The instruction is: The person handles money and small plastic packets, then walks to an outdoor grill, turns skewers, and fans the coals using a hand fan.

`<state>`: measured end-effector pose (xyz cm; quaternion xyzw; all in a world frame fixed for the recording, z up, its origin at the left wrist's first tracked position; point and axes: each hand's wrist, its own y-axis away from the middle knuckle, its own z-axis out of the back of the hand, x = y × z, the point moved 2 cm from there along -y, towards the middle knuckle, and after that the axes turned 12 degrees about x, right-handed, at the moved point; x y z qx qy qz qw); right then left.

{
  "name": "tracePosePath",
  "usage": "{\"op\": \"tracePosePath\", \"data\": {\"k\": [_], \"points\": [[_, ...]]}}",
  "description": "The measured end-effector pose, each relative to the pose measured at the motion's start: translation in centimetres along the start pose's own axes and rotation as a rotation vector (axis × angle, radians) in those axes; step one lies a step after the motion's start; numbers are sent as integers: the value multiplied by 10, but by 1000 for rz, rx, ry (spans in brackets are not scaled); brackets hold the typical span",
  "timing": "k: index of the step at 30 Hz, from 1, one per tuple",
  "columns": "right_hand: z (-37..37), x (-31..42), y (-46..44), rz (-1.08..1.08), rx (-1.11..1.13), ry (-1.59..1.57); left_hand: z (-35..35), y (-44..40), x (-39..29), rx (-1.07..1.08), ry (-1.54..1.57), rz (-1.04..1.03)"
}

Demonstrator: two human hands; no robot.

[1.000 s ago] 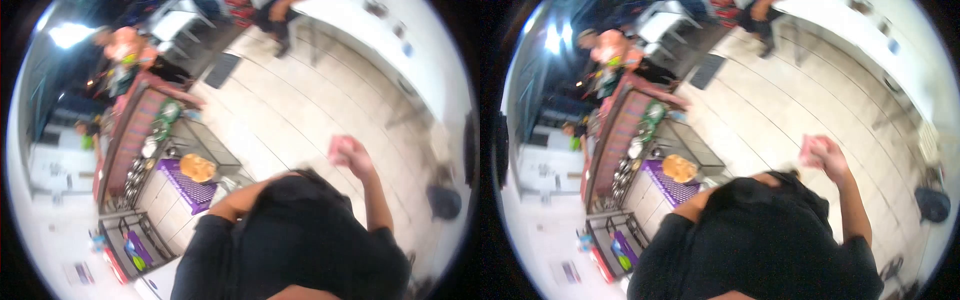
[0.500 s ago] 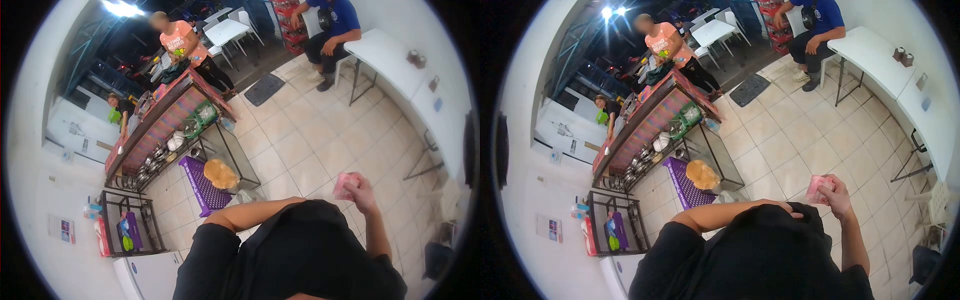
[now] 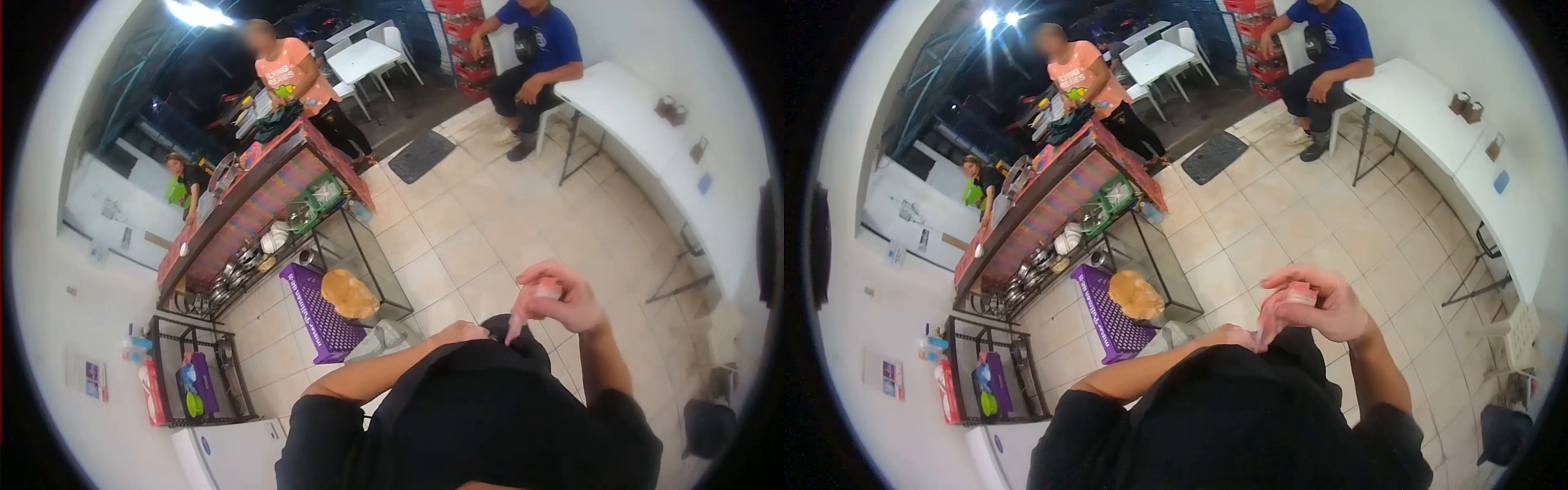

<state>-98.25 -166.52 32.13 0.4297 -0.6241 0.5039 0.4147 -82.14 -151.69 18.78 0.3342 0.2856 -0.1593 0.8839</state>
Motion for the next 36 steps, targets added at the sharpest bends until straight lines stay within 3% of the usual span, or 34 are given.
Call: {"op": "tracePosePath", "data": {"k": [2,5,7,10,13,16,18,19,20,22,23,24,25,27,28,32,34,36], "points": [[-23,54,-26,473,280,-362,14,1,-9,51,-99,26],[-26,85,-43,634,376,-212,17,14,2,-75,-13,-89],[-24,77,-50,360,144,-109,31,33,2,-118,179,-102],[1,20,-43,1,-19,59,37,56,11,-225,433,-120],[11,-29,-29,-223,-136,-51,31,69,20,-264,752,10],[18,-67,-31,-242,-283,-72,17,63,25,-342,873,15],[20,-113,-68,-52,-319,150,22,57,14,-653,417,-151],[12,-126,-98,25,-103,433,27,54,9,-536,197,-105],[4,-140,-125,104,128,707,32,51,9,-534,221,-106],[0,-166,-161,-19,429,1080,46,45,10,-310,124,-178],[6,-166,-164,-15,432,1081,60,50,13,-162,401,-91],[18,-157,-167,-91,270,689,66,54,21,-165,394,-90],[29,-144,-165,-161,109,296,69,58,31,-161,635,-108],[42,-111,-135,-221,-80,266,69,66,38,-159,961,-138],[42,-96,-115,-252,-157,402,66,71,33,-152,964,-141],[25,-94,-45,-475,-300,326,53,99,17,-403,1059,-204],[12,-103,-28,-530,-309,357,55,117,22,-783,1277,-508],[3,-112,-27,-560,-322,72,64,126,25,-816,1294,-559]]}}
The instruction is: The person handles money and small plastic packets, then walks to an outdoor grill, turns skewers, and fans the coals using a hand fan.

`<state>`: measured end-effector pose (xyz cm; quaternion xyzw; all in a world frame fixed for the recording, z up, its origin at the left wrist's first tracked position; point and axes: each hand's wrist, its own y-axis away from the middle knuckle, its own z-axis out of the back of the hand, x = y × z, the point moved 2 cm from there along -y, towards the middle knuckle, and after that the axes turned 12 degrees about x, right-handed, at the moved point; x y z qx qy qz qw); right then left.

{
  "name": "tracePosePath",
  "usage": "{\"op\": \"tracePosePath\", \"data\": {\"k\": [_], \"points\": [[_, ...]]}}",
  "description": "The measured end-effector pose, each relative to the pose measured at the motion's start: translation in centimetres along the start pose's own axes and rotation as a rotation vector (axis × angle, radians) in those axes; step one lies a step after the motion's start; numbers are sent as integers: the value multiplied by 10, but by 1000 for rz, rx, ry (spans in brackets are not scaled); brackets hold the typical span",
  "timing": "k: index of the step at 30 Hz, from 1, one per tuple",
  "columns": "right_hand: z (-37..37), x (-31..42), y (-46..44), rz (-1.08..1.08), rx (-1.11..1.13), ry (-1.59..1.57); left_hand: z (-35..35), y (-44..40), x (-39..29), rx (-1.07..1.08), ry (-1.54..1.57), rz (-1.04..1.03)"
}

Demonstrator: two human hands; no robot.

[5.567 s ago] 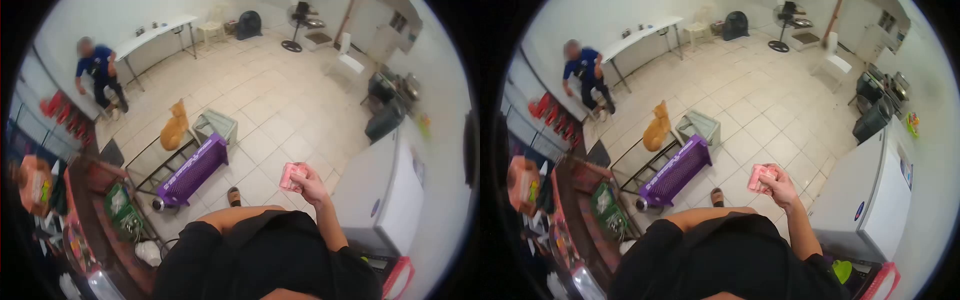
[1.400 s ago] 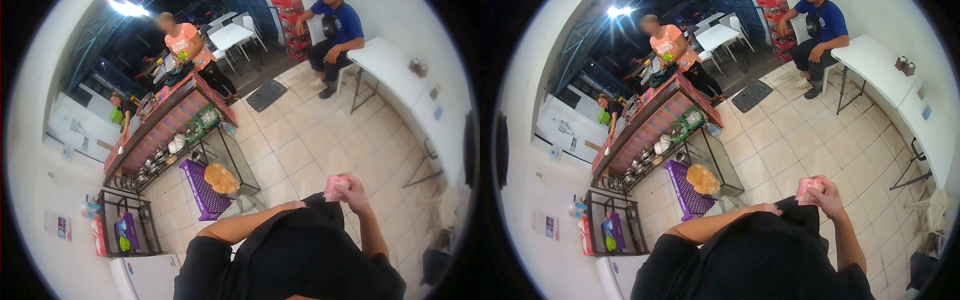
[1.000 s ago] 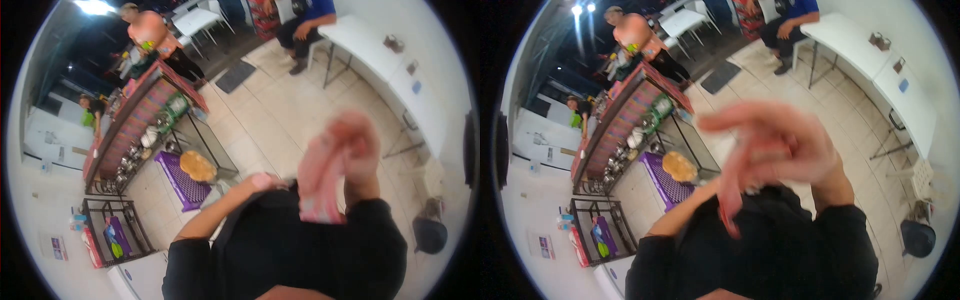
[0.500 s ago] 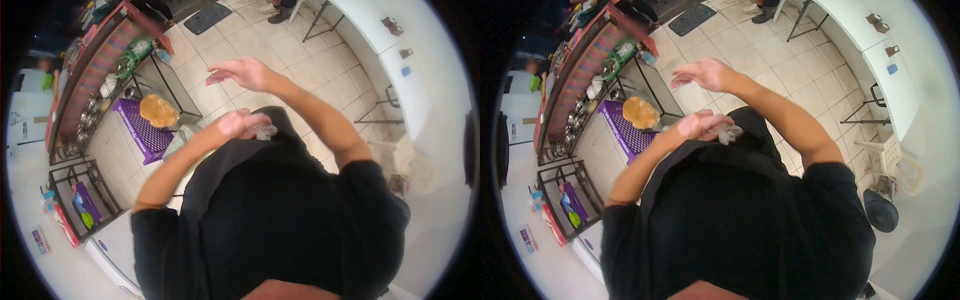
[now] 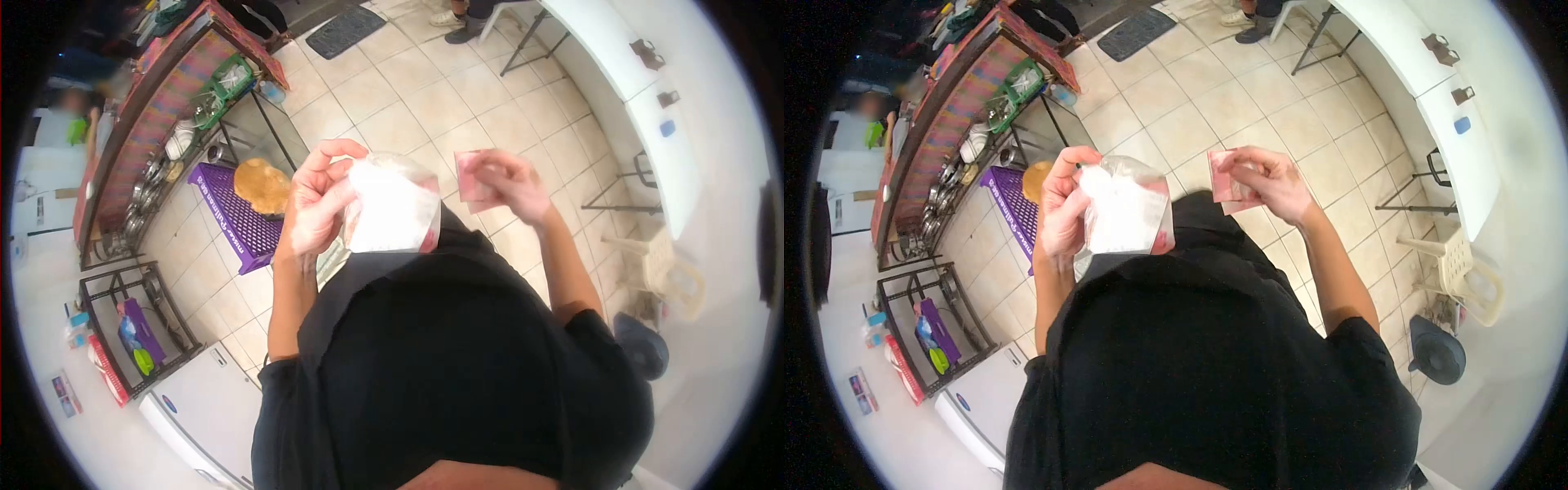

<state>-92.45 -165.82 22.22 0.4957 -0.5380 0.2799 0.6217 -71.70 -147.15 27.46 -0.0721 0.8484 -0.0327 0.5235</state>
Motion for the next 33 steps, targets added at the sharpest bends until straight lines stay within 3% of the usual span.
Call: {"op": "tracePosePath", "data": {"k": [4,6,8,10,11,14,16,21,24,26,29,33], "points": [[-23,32,-15,-36,-3,-48,3,-8,4,-114,97,-33],[-31,53,-21,90,58,91,3,-10,9,-162,57,5],[-29,66,-21,36,85,98,10,-8,12,-181,10,11],[-31,90,-16,156,-29,271,20,-5,11,-242,-224,22],[-35,103,-13,166,-24,273,18,-5,8,-264,-195,-19],[-52,127,-15,345,49,543,20,-4,8,-341,-224,-29],[-64,120,-29,891,61,1052,17,-3,4,-369,-222,-6],[-81,110,-52,801,29,1084,8,5,-7,-400,-214,50],[-86,107,-60,773,135,1062,9,10,-15,-455,-483,94],[-90,109,-61,746,192,1030,3,11,-27,-549,-980,0],[-98,117,-62,859,187,1185,9,14,-37,-522,-1248,14],[-100,119,-64,957,147,1170,16,19,-35,-455,-996,65]]}}
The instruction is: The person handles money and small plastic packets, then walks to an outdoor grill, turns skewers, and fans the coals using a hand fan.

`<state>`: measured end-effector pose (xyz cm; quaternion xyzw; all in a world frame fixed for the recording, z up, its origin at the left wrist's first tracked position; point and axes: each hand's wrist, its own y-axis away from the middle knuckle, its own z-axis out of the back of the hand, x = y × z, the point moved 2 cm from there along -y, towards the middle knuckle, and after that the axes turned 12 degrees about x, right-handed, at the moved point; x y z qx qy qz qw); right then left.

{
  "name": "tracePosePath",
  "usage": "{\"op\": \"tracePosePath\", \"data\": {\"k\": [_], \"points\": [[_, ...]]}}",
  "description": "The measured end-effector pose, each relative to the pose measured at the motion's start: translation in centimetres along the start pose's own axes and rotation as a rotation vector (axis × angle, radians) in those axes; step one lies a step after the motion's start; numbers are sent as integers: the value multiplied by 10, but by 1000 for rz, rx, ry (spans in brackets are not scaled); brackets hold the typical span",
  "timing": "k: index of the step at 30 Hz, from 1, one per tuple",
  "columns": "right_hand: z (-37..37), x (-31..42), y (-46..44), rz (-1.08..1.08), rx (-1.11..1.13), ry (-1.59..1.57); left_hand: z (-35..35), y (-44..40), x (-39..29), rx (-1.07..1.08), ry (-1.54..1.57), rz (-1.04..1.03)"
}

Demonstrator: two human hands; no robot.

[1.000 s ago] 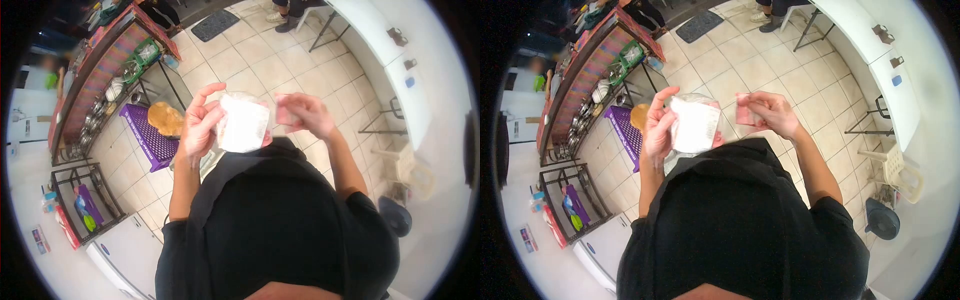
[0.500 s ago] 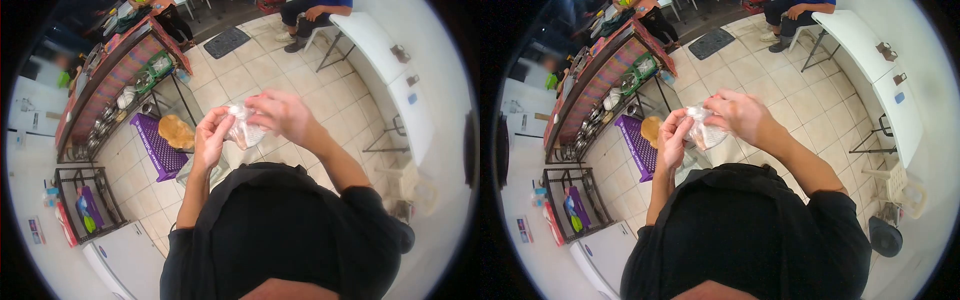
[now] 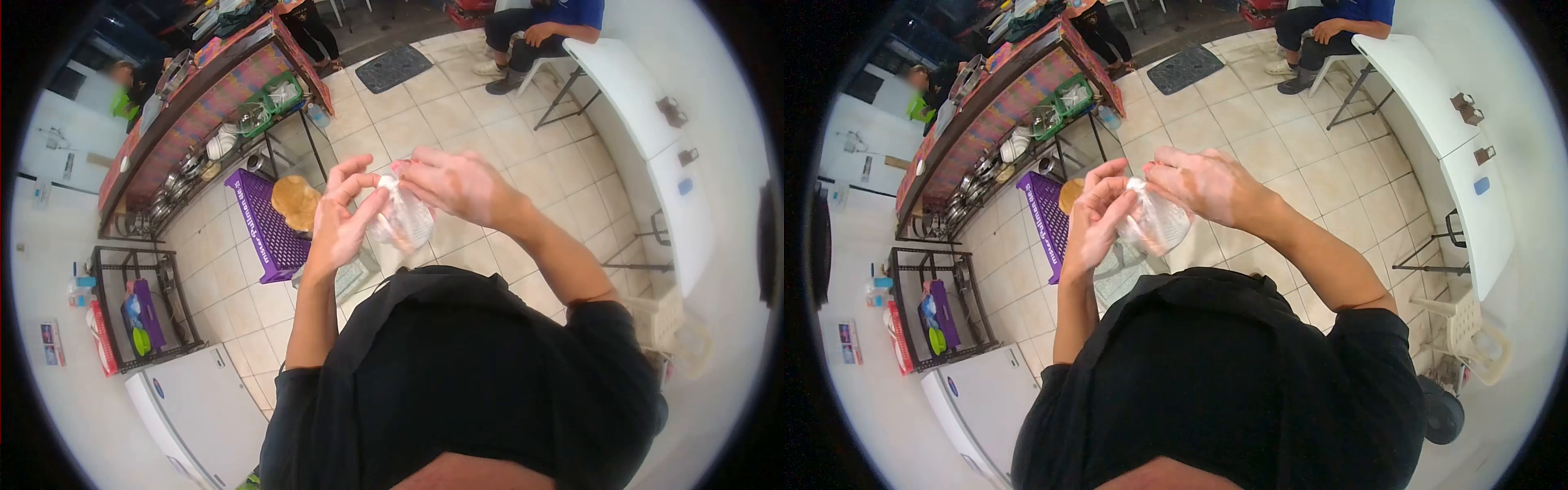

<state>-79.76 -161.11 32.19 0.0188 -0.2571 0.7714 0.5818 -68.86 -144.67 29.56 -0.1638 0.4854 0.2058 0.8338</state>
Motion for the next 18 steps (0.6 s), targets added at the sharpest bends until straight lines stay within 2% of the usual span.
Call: {"op": "tracePosePath", "data": {"k": [2,3,5,7,9,11,13,14,15,18], "points": [[2,0,0,5,-16,-5,-3,1,4,173,500,10],[2,0,0,8,-30,-51,-4,1,6,175,499,6],[2,-1,-2,6,-39,-98,-11,4,8,317,1113,-2],[1,-1,-4,145,-98,-220,-10,9,3,321,1195,-15],[1,2,3,91,-62,-299,-7,12,15,427,1384,-14],[10,-3,-5,90,-71,-316,-7,9,30,332,1462,-48],[12,-3,-2,-91,-36,-483,4,0,48,69,979,11],[14,-4,-4,-94,-72,-478,9,-1,51,-140,720,6],[14,-6,-6,-95,-78,-471,12,-1,36,-134,719,-1],[3,-6,-8,-69,-32,-424,10,0,-29,-99,350,-135]]}}
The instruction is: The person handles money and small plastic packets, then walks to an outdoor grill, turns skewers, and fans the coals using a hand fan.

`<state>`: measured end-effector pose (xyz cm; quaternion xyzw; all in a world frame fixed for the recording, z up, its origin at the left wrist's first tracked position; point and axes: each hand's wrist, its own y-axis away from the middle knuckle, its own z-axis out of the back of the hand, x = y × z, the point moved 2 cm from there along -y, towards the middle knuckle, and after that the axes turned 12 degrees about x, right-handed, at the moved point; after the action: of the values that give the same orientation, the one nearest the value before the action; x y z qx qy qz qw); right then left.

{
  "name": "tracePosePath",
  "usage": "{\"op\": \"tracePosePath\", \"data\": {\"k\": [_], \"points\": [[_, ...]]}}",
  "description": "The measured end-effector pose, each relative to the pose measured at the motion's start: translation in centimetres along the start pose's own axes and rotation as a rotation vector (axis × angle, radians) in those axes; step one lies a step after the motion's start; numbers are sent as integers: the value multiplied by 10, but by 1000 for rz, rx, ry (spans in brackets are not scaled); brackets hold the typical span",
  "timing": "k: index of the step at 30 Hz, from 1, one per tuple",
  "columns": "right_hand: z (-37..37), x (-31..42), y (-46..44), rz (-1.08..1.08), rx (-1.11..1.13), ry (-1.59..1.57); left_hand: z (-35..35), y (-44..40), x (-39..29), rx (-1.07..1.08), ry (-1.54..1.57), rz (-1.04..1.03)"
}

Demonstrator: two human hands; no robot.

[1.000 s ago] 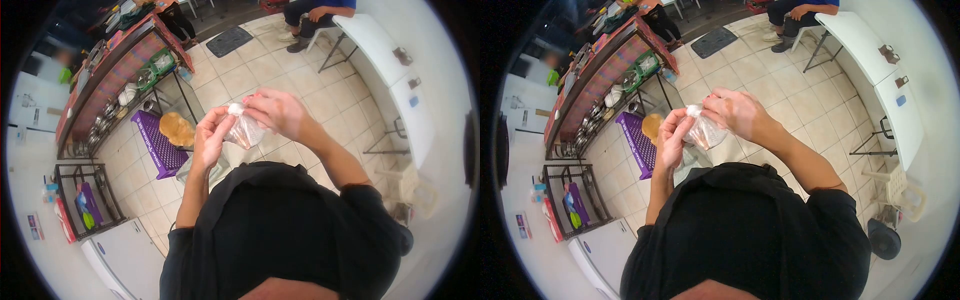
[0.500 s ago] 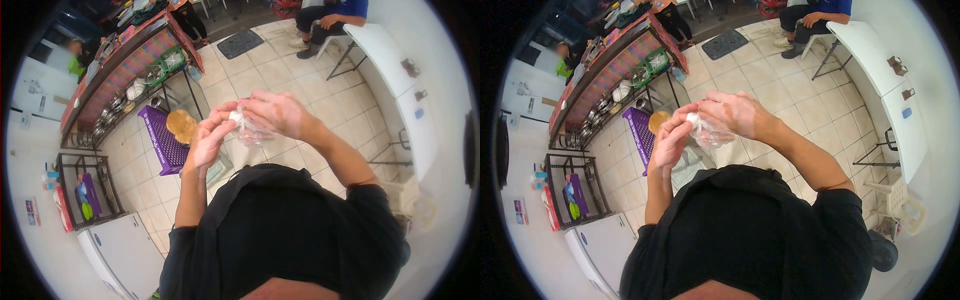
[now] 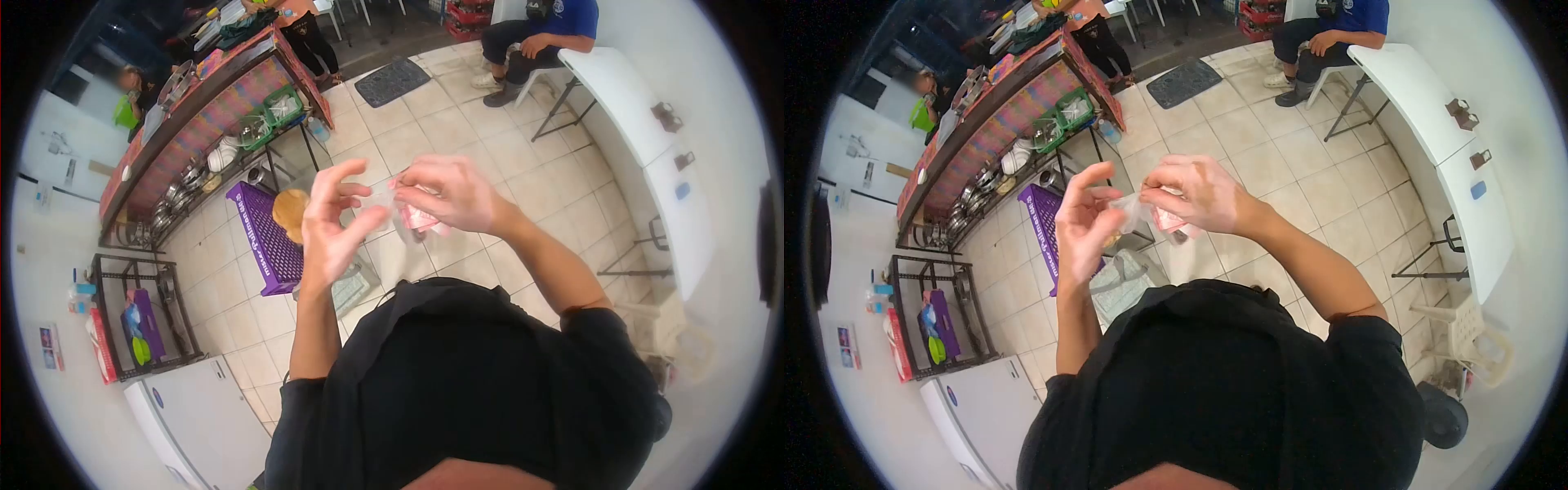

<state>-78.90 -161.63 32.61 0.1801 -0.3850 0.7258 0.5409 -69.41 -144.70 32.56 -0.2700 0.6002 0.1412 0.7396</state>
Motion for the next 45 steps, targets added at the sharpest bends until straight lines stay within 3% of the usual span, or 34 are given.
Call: {"op": "tracePosePath", "data": {"k": [3,4,7,9,10,13,15,19,21,22,24,25,27,29,30,32,33,36,39,42,44,45], "points": [[-6,-2,-3,28,-3,-12,0,-9,14,100,-133,58],[-5,-5,0,13,11,72,-6,-9,11,58,98,75],[-11,-6,2,20,-28,265,12,-1,7,240,-61,284],[-11,-12,1,94,13,398,18,6,20,279,81,324],[-14,-14,1,139,13,406,23,11,27,247,61,300],[-13,-18,5,12,62,472,25,16,52,318,-110,279],[-8,-17,7,-115,86,294,29,21,60,248,-779,-45],[-17,-38,12,-100,83,326,33,31,80,151,-946,-76],[-20,-47,13,75,96,408,33,31,75,111,-744,109],[-20,-46,15,67,89,410,31,30,75,122,-744,104],[-23,-50,17,-364,124,-6,24,27,77,162,-712,119],[-17,-39,16,-368,115,-3,20,25,78,170,-712,111],[3,-17,15,-536,-26,-754,16,21,84,206,-620,283],[59,-31,12,-173,-393,-644,18,19,91,202,-604,275],[112,-10,10,-58,-489,-573,18,20,93,197,-583,276],[206,23,-1,308,-939,-577,19,19,89,215,-604,288],[256,24,7,491,-1014,-506,18,17,87,215,-622,307],[309,53,11,570,-1205,-389,22,15,90,223,-598,301],[256,31,-10,418,-689,-690,20,10,90,246,-595,306],[50,-15,-25,-105,-82,-1103,11,2,79,243,-525,318],[-82,-50,-16,-413,24,-1595,6,-3,80,250,-550,227],[-124,-74,-7,-380,21,-1698,7,-3,85,254,-564,186]]}}
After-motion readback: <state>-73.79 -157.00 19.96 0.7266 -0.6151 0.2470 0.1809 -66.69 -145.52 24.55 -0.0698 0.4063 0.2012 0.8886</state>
